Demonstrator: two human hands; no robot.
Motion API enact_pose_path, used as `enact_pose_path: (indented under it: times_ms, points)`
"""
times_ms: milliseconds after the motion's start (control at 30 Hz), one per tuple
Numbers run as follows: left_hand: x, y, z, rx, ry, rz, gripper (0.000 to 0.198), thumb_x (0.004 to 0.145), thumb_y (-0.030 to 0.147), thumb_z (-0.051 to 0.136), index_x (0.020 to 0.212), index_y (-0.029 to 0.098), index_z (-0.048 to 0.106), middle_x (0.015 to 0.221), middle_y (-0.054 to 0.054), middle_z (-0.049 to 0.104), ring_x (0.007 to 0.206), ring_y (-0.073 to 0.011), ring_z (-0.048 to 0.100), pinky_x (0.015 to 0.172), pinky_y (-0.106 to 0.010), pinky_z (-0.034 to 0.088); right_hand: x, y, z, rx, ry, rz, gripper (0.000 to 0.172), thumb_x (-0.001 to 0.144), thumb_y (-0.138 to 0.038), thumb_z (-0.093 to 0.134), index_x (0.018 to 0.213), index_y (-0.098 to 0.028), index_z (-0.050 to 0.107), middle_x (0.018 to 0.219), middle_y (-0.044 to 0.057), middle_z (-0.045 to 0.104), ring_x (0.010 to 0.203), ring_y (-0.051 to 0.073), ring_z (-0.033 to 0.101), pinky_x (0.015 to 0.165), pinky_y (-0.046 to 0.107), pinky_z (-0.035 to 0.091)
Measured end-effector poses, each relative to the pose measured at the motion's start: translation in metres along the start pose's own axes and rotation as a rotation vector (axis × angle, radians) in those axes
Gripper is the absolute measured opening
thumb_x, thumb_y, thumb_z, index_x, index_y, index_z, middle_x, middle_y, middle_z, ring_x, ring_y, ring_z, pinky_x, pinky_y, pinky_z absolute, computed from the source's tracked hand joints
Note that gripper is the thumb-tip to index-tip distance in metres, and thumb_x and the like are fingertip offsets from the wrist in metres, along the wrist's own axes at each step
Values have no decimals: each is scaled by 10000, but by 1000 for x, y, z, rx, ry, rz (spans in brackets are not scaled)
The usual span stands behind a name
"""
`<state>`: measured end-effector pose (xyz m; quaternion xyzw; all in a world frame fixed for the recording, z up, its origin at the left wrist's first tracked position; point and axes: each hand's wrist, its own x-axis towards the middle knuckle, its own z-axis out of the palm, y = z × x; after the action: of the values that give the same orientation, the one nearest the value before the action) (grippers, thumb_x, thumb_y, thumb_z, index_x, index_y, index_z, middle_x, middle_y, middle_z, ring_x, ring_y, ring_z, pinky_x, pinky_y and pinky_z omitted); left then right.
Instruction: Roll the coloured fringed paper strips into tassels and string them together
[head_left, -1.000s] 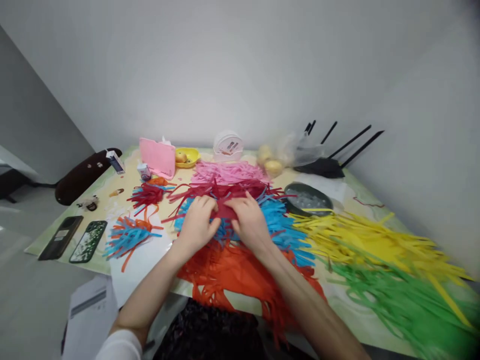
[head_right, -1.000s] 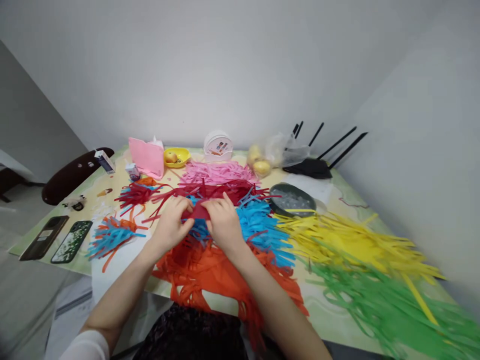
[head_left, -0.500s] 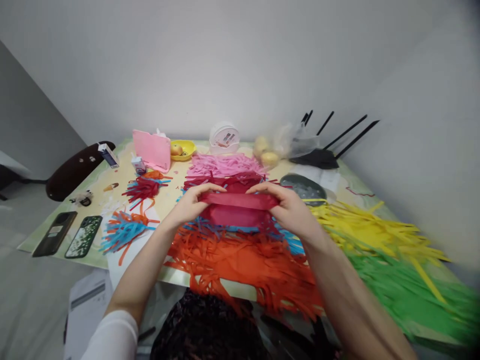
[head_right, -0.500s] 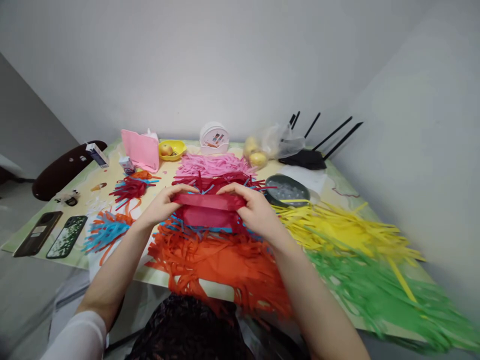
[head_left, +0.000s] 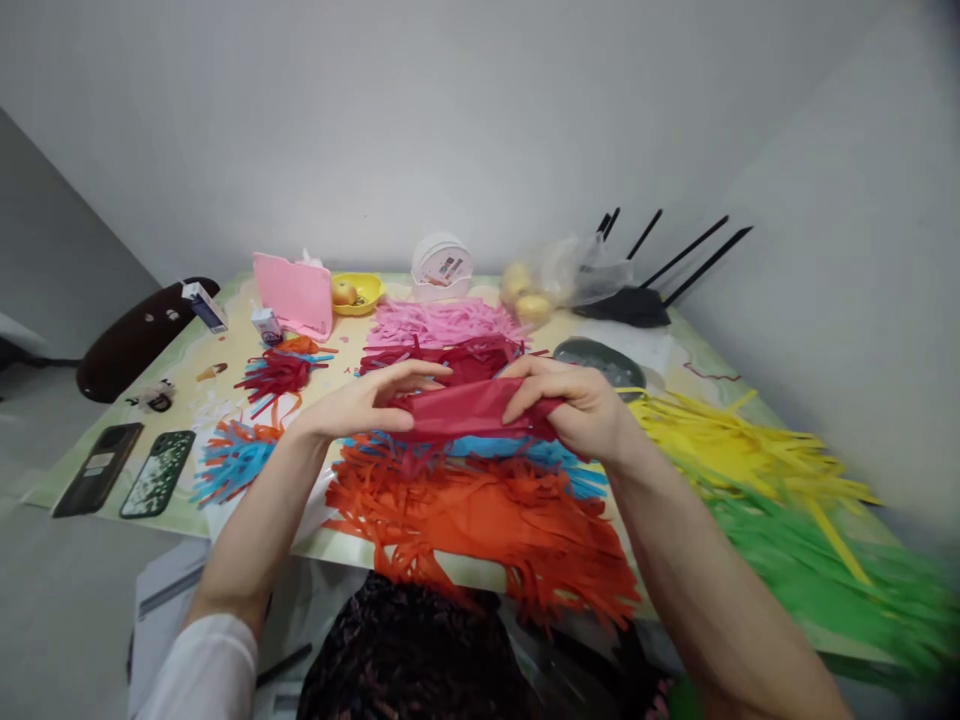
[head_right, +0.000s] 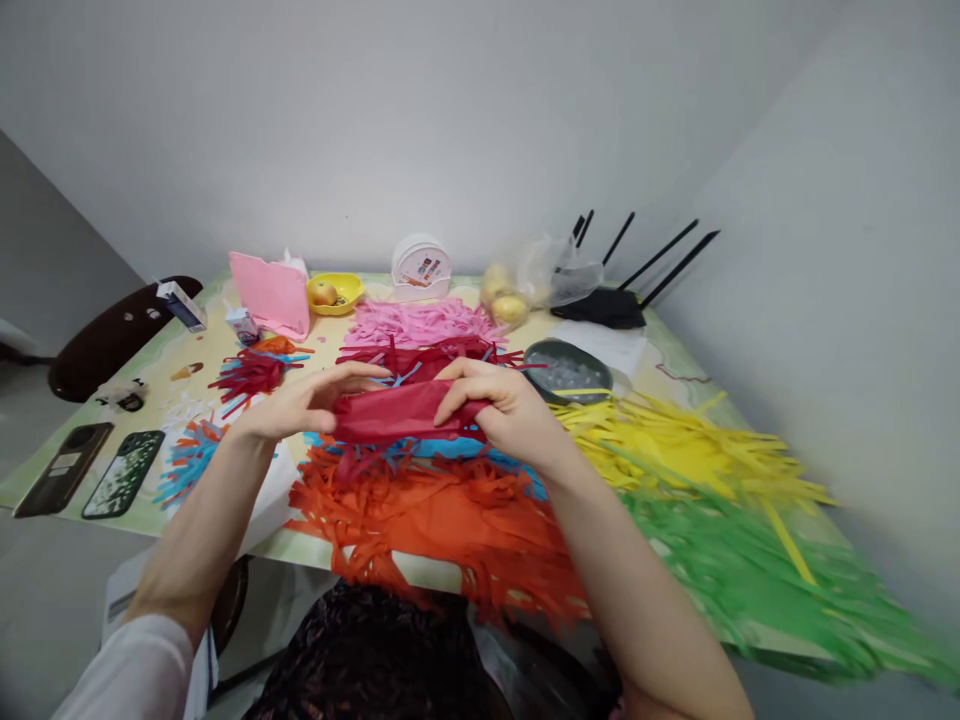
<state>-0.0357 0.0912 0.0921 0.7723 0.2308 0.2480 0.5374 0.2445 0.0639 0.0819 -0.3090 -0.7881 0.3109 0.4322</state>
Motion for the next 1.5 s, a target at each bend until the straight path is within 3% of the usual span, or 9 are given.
enact_pose_path:
  times_ms: [200,300,367,433,567,733,1033,1233,1500]
  points:
    - [19,11,7,184,-22,-306,320,775,431,681,735,117,637,650,23,535,585,-90,450,549,-204,350,1,-9,-13,-223,-140,-95,435,654,5,425,783,-229,768,998,44,679,910,166,662,828,293,524]
    - [22,17,5,301,-22,-324,326,762,434,672,682,124,614,599,40,470,553,-80,381,509,-203,287,3,-12,-35,-254,-382,-32,456,805,-110,553,1212,-261,691,1278,66,641,1157,221,617,982,349,487]
    - [23,21,5,395,-5,-317,324,761,428,667,652,130,603,573,48,431,535,-77,349,493,-208,253,7,-14,-42,-251,-470,54,642,811,-272,685,1429,-271,511,1416,79,569,1260,256,563,1008,357,476]
    - [25,24,7,456,1,-307,308,767,411,658,645,133,605,560,52,417,523,-76,337,491,-212,242,12,-15,-39,-264,-408,144,669,785,-378,735,1409,-257,526,1360,83,620,1193,259,610,927,331,510]
    - [28,27,9,526,-8,-289,318,796,406,624,630,134,613,531,55,398,495,-74,313,485,-223,221,23,-13,-12,-370,-290,251,173,839,-352,655,851,-187,704,748,18,713,650,154,628,577,240,441]
    - [30,23,6,592,0,-292,337,799,407,623,599,136,601,510,55,371,493,-75,297,487,-230,211,27,-14,-1,-397,-286,261,288,828,-334,661,599,-194,560,511,-41,536,476,95,437,474,224,295]
    - [30,23,0,507,-40,-344,360,797,433,616,594,139,577,533,47,391,498,-75,310,473,-224,226,23,-16,-13,-367,-356,295,260,858,-384,622,680,-194,634,585,-23,591,538,118,497,508,233,328]
    - [25,20,6,497,0,-250,283,808,376,631,657,141,586,558,56,459,504,-71,373,478,-205,259,12,-10,-8,-273,-229,308,193,830,-355,638,730,-190,630,633,-16,607,563,126,525,515,233,374]
    - [7,-8,31,-133,246,-190,271,826,306,622,1042,143,613,672,6,665,487,-117,624,526,-226,460,-13,-5,11,164,60,408,203,827,-339,645,941,-185,712,703,7,662,549,128,605,525,245,489]
